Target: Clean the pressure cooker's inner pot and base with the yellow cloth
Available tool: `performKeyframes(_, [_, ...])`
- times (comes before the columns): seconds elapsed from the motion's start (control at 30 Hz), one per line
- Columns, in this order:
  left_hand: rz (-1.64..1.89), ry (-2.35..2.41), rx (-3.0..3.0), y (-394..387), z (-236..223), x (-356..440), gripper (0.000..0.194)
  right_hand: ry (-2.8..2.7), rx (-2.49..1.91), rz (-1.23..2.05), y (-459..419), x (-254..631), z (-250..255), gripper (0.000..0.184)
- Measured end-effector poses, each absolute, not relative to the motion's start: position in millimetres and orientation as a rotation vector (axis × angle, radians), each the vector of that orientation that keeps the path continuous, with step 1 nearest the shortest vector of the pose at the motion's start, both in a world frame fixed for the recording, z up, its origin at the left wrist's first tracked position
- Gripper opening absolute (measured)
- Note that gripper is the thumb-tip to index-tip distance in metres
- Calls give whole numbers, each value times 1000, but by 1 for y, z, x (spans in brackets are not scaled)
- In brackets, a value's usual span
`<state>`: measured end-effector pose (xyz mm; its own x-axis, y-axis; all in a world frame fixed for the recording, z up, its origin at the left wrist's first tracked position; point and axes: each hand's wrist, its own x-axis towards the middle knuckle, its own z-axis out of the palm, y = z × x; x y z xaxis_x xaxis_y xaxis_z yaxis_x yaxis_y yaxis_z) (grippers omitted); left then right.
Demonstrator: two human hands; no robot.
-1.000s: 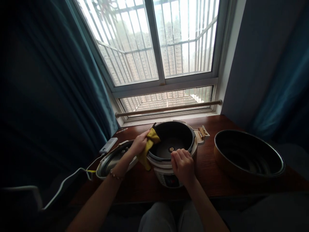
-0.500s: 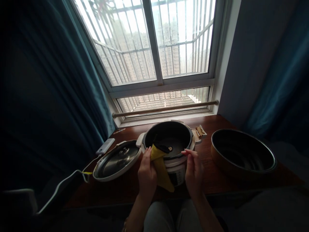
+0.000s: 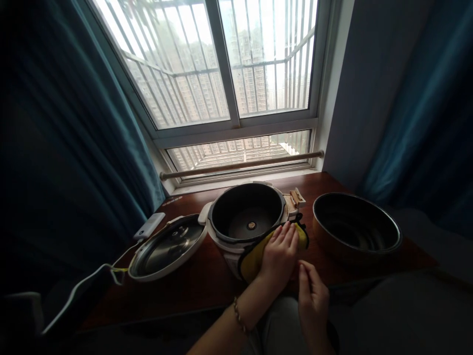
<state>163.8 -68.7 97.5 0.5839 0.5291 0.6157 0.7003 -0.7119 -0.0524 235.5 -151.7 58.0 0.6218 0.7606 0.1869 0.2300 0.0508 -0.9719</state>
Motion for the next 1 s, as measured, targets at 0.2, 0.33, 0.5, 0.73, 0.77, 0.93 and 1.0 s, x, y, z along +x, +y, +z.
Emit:
performKeyframes(0.2, [-729, -915, -2524, -70, 93, 156, 37, -913, -1557, 506, -162, 250, 53, 36])
performKeyframes(0.33, [-806, -868, -2546, -81, 95, 122, 37, -939, -1588, 529, -170, 257, 43, 37])
performKeyframes(0.5, [-950, -875, -2530, -91, 82, 60, 39, -938, -1611, 609, -178, 262, 26, 39])
performKeyframes(0.73, [-1409, -1165, -2475, -88, 53, -14, 40, -980, -1644, 635, -186, 260, 18, 40])
performKeyframes(0.77, [-1508, -1251, -2482, -89, 52, -19, 39, -991, -1637, 639, -186, 258, 16, 39])
performKeyframes(0.93, [-2290, -1954, -2125, -114, 43, -11, 35, -1233, -1497, 759, -189, 219, 10, 29])
performKeyframes(1.0, [-2618, -2189, -1845, -128, 39, 3, 38, -1371, -1380, 765, -190, 195, 10, 29])
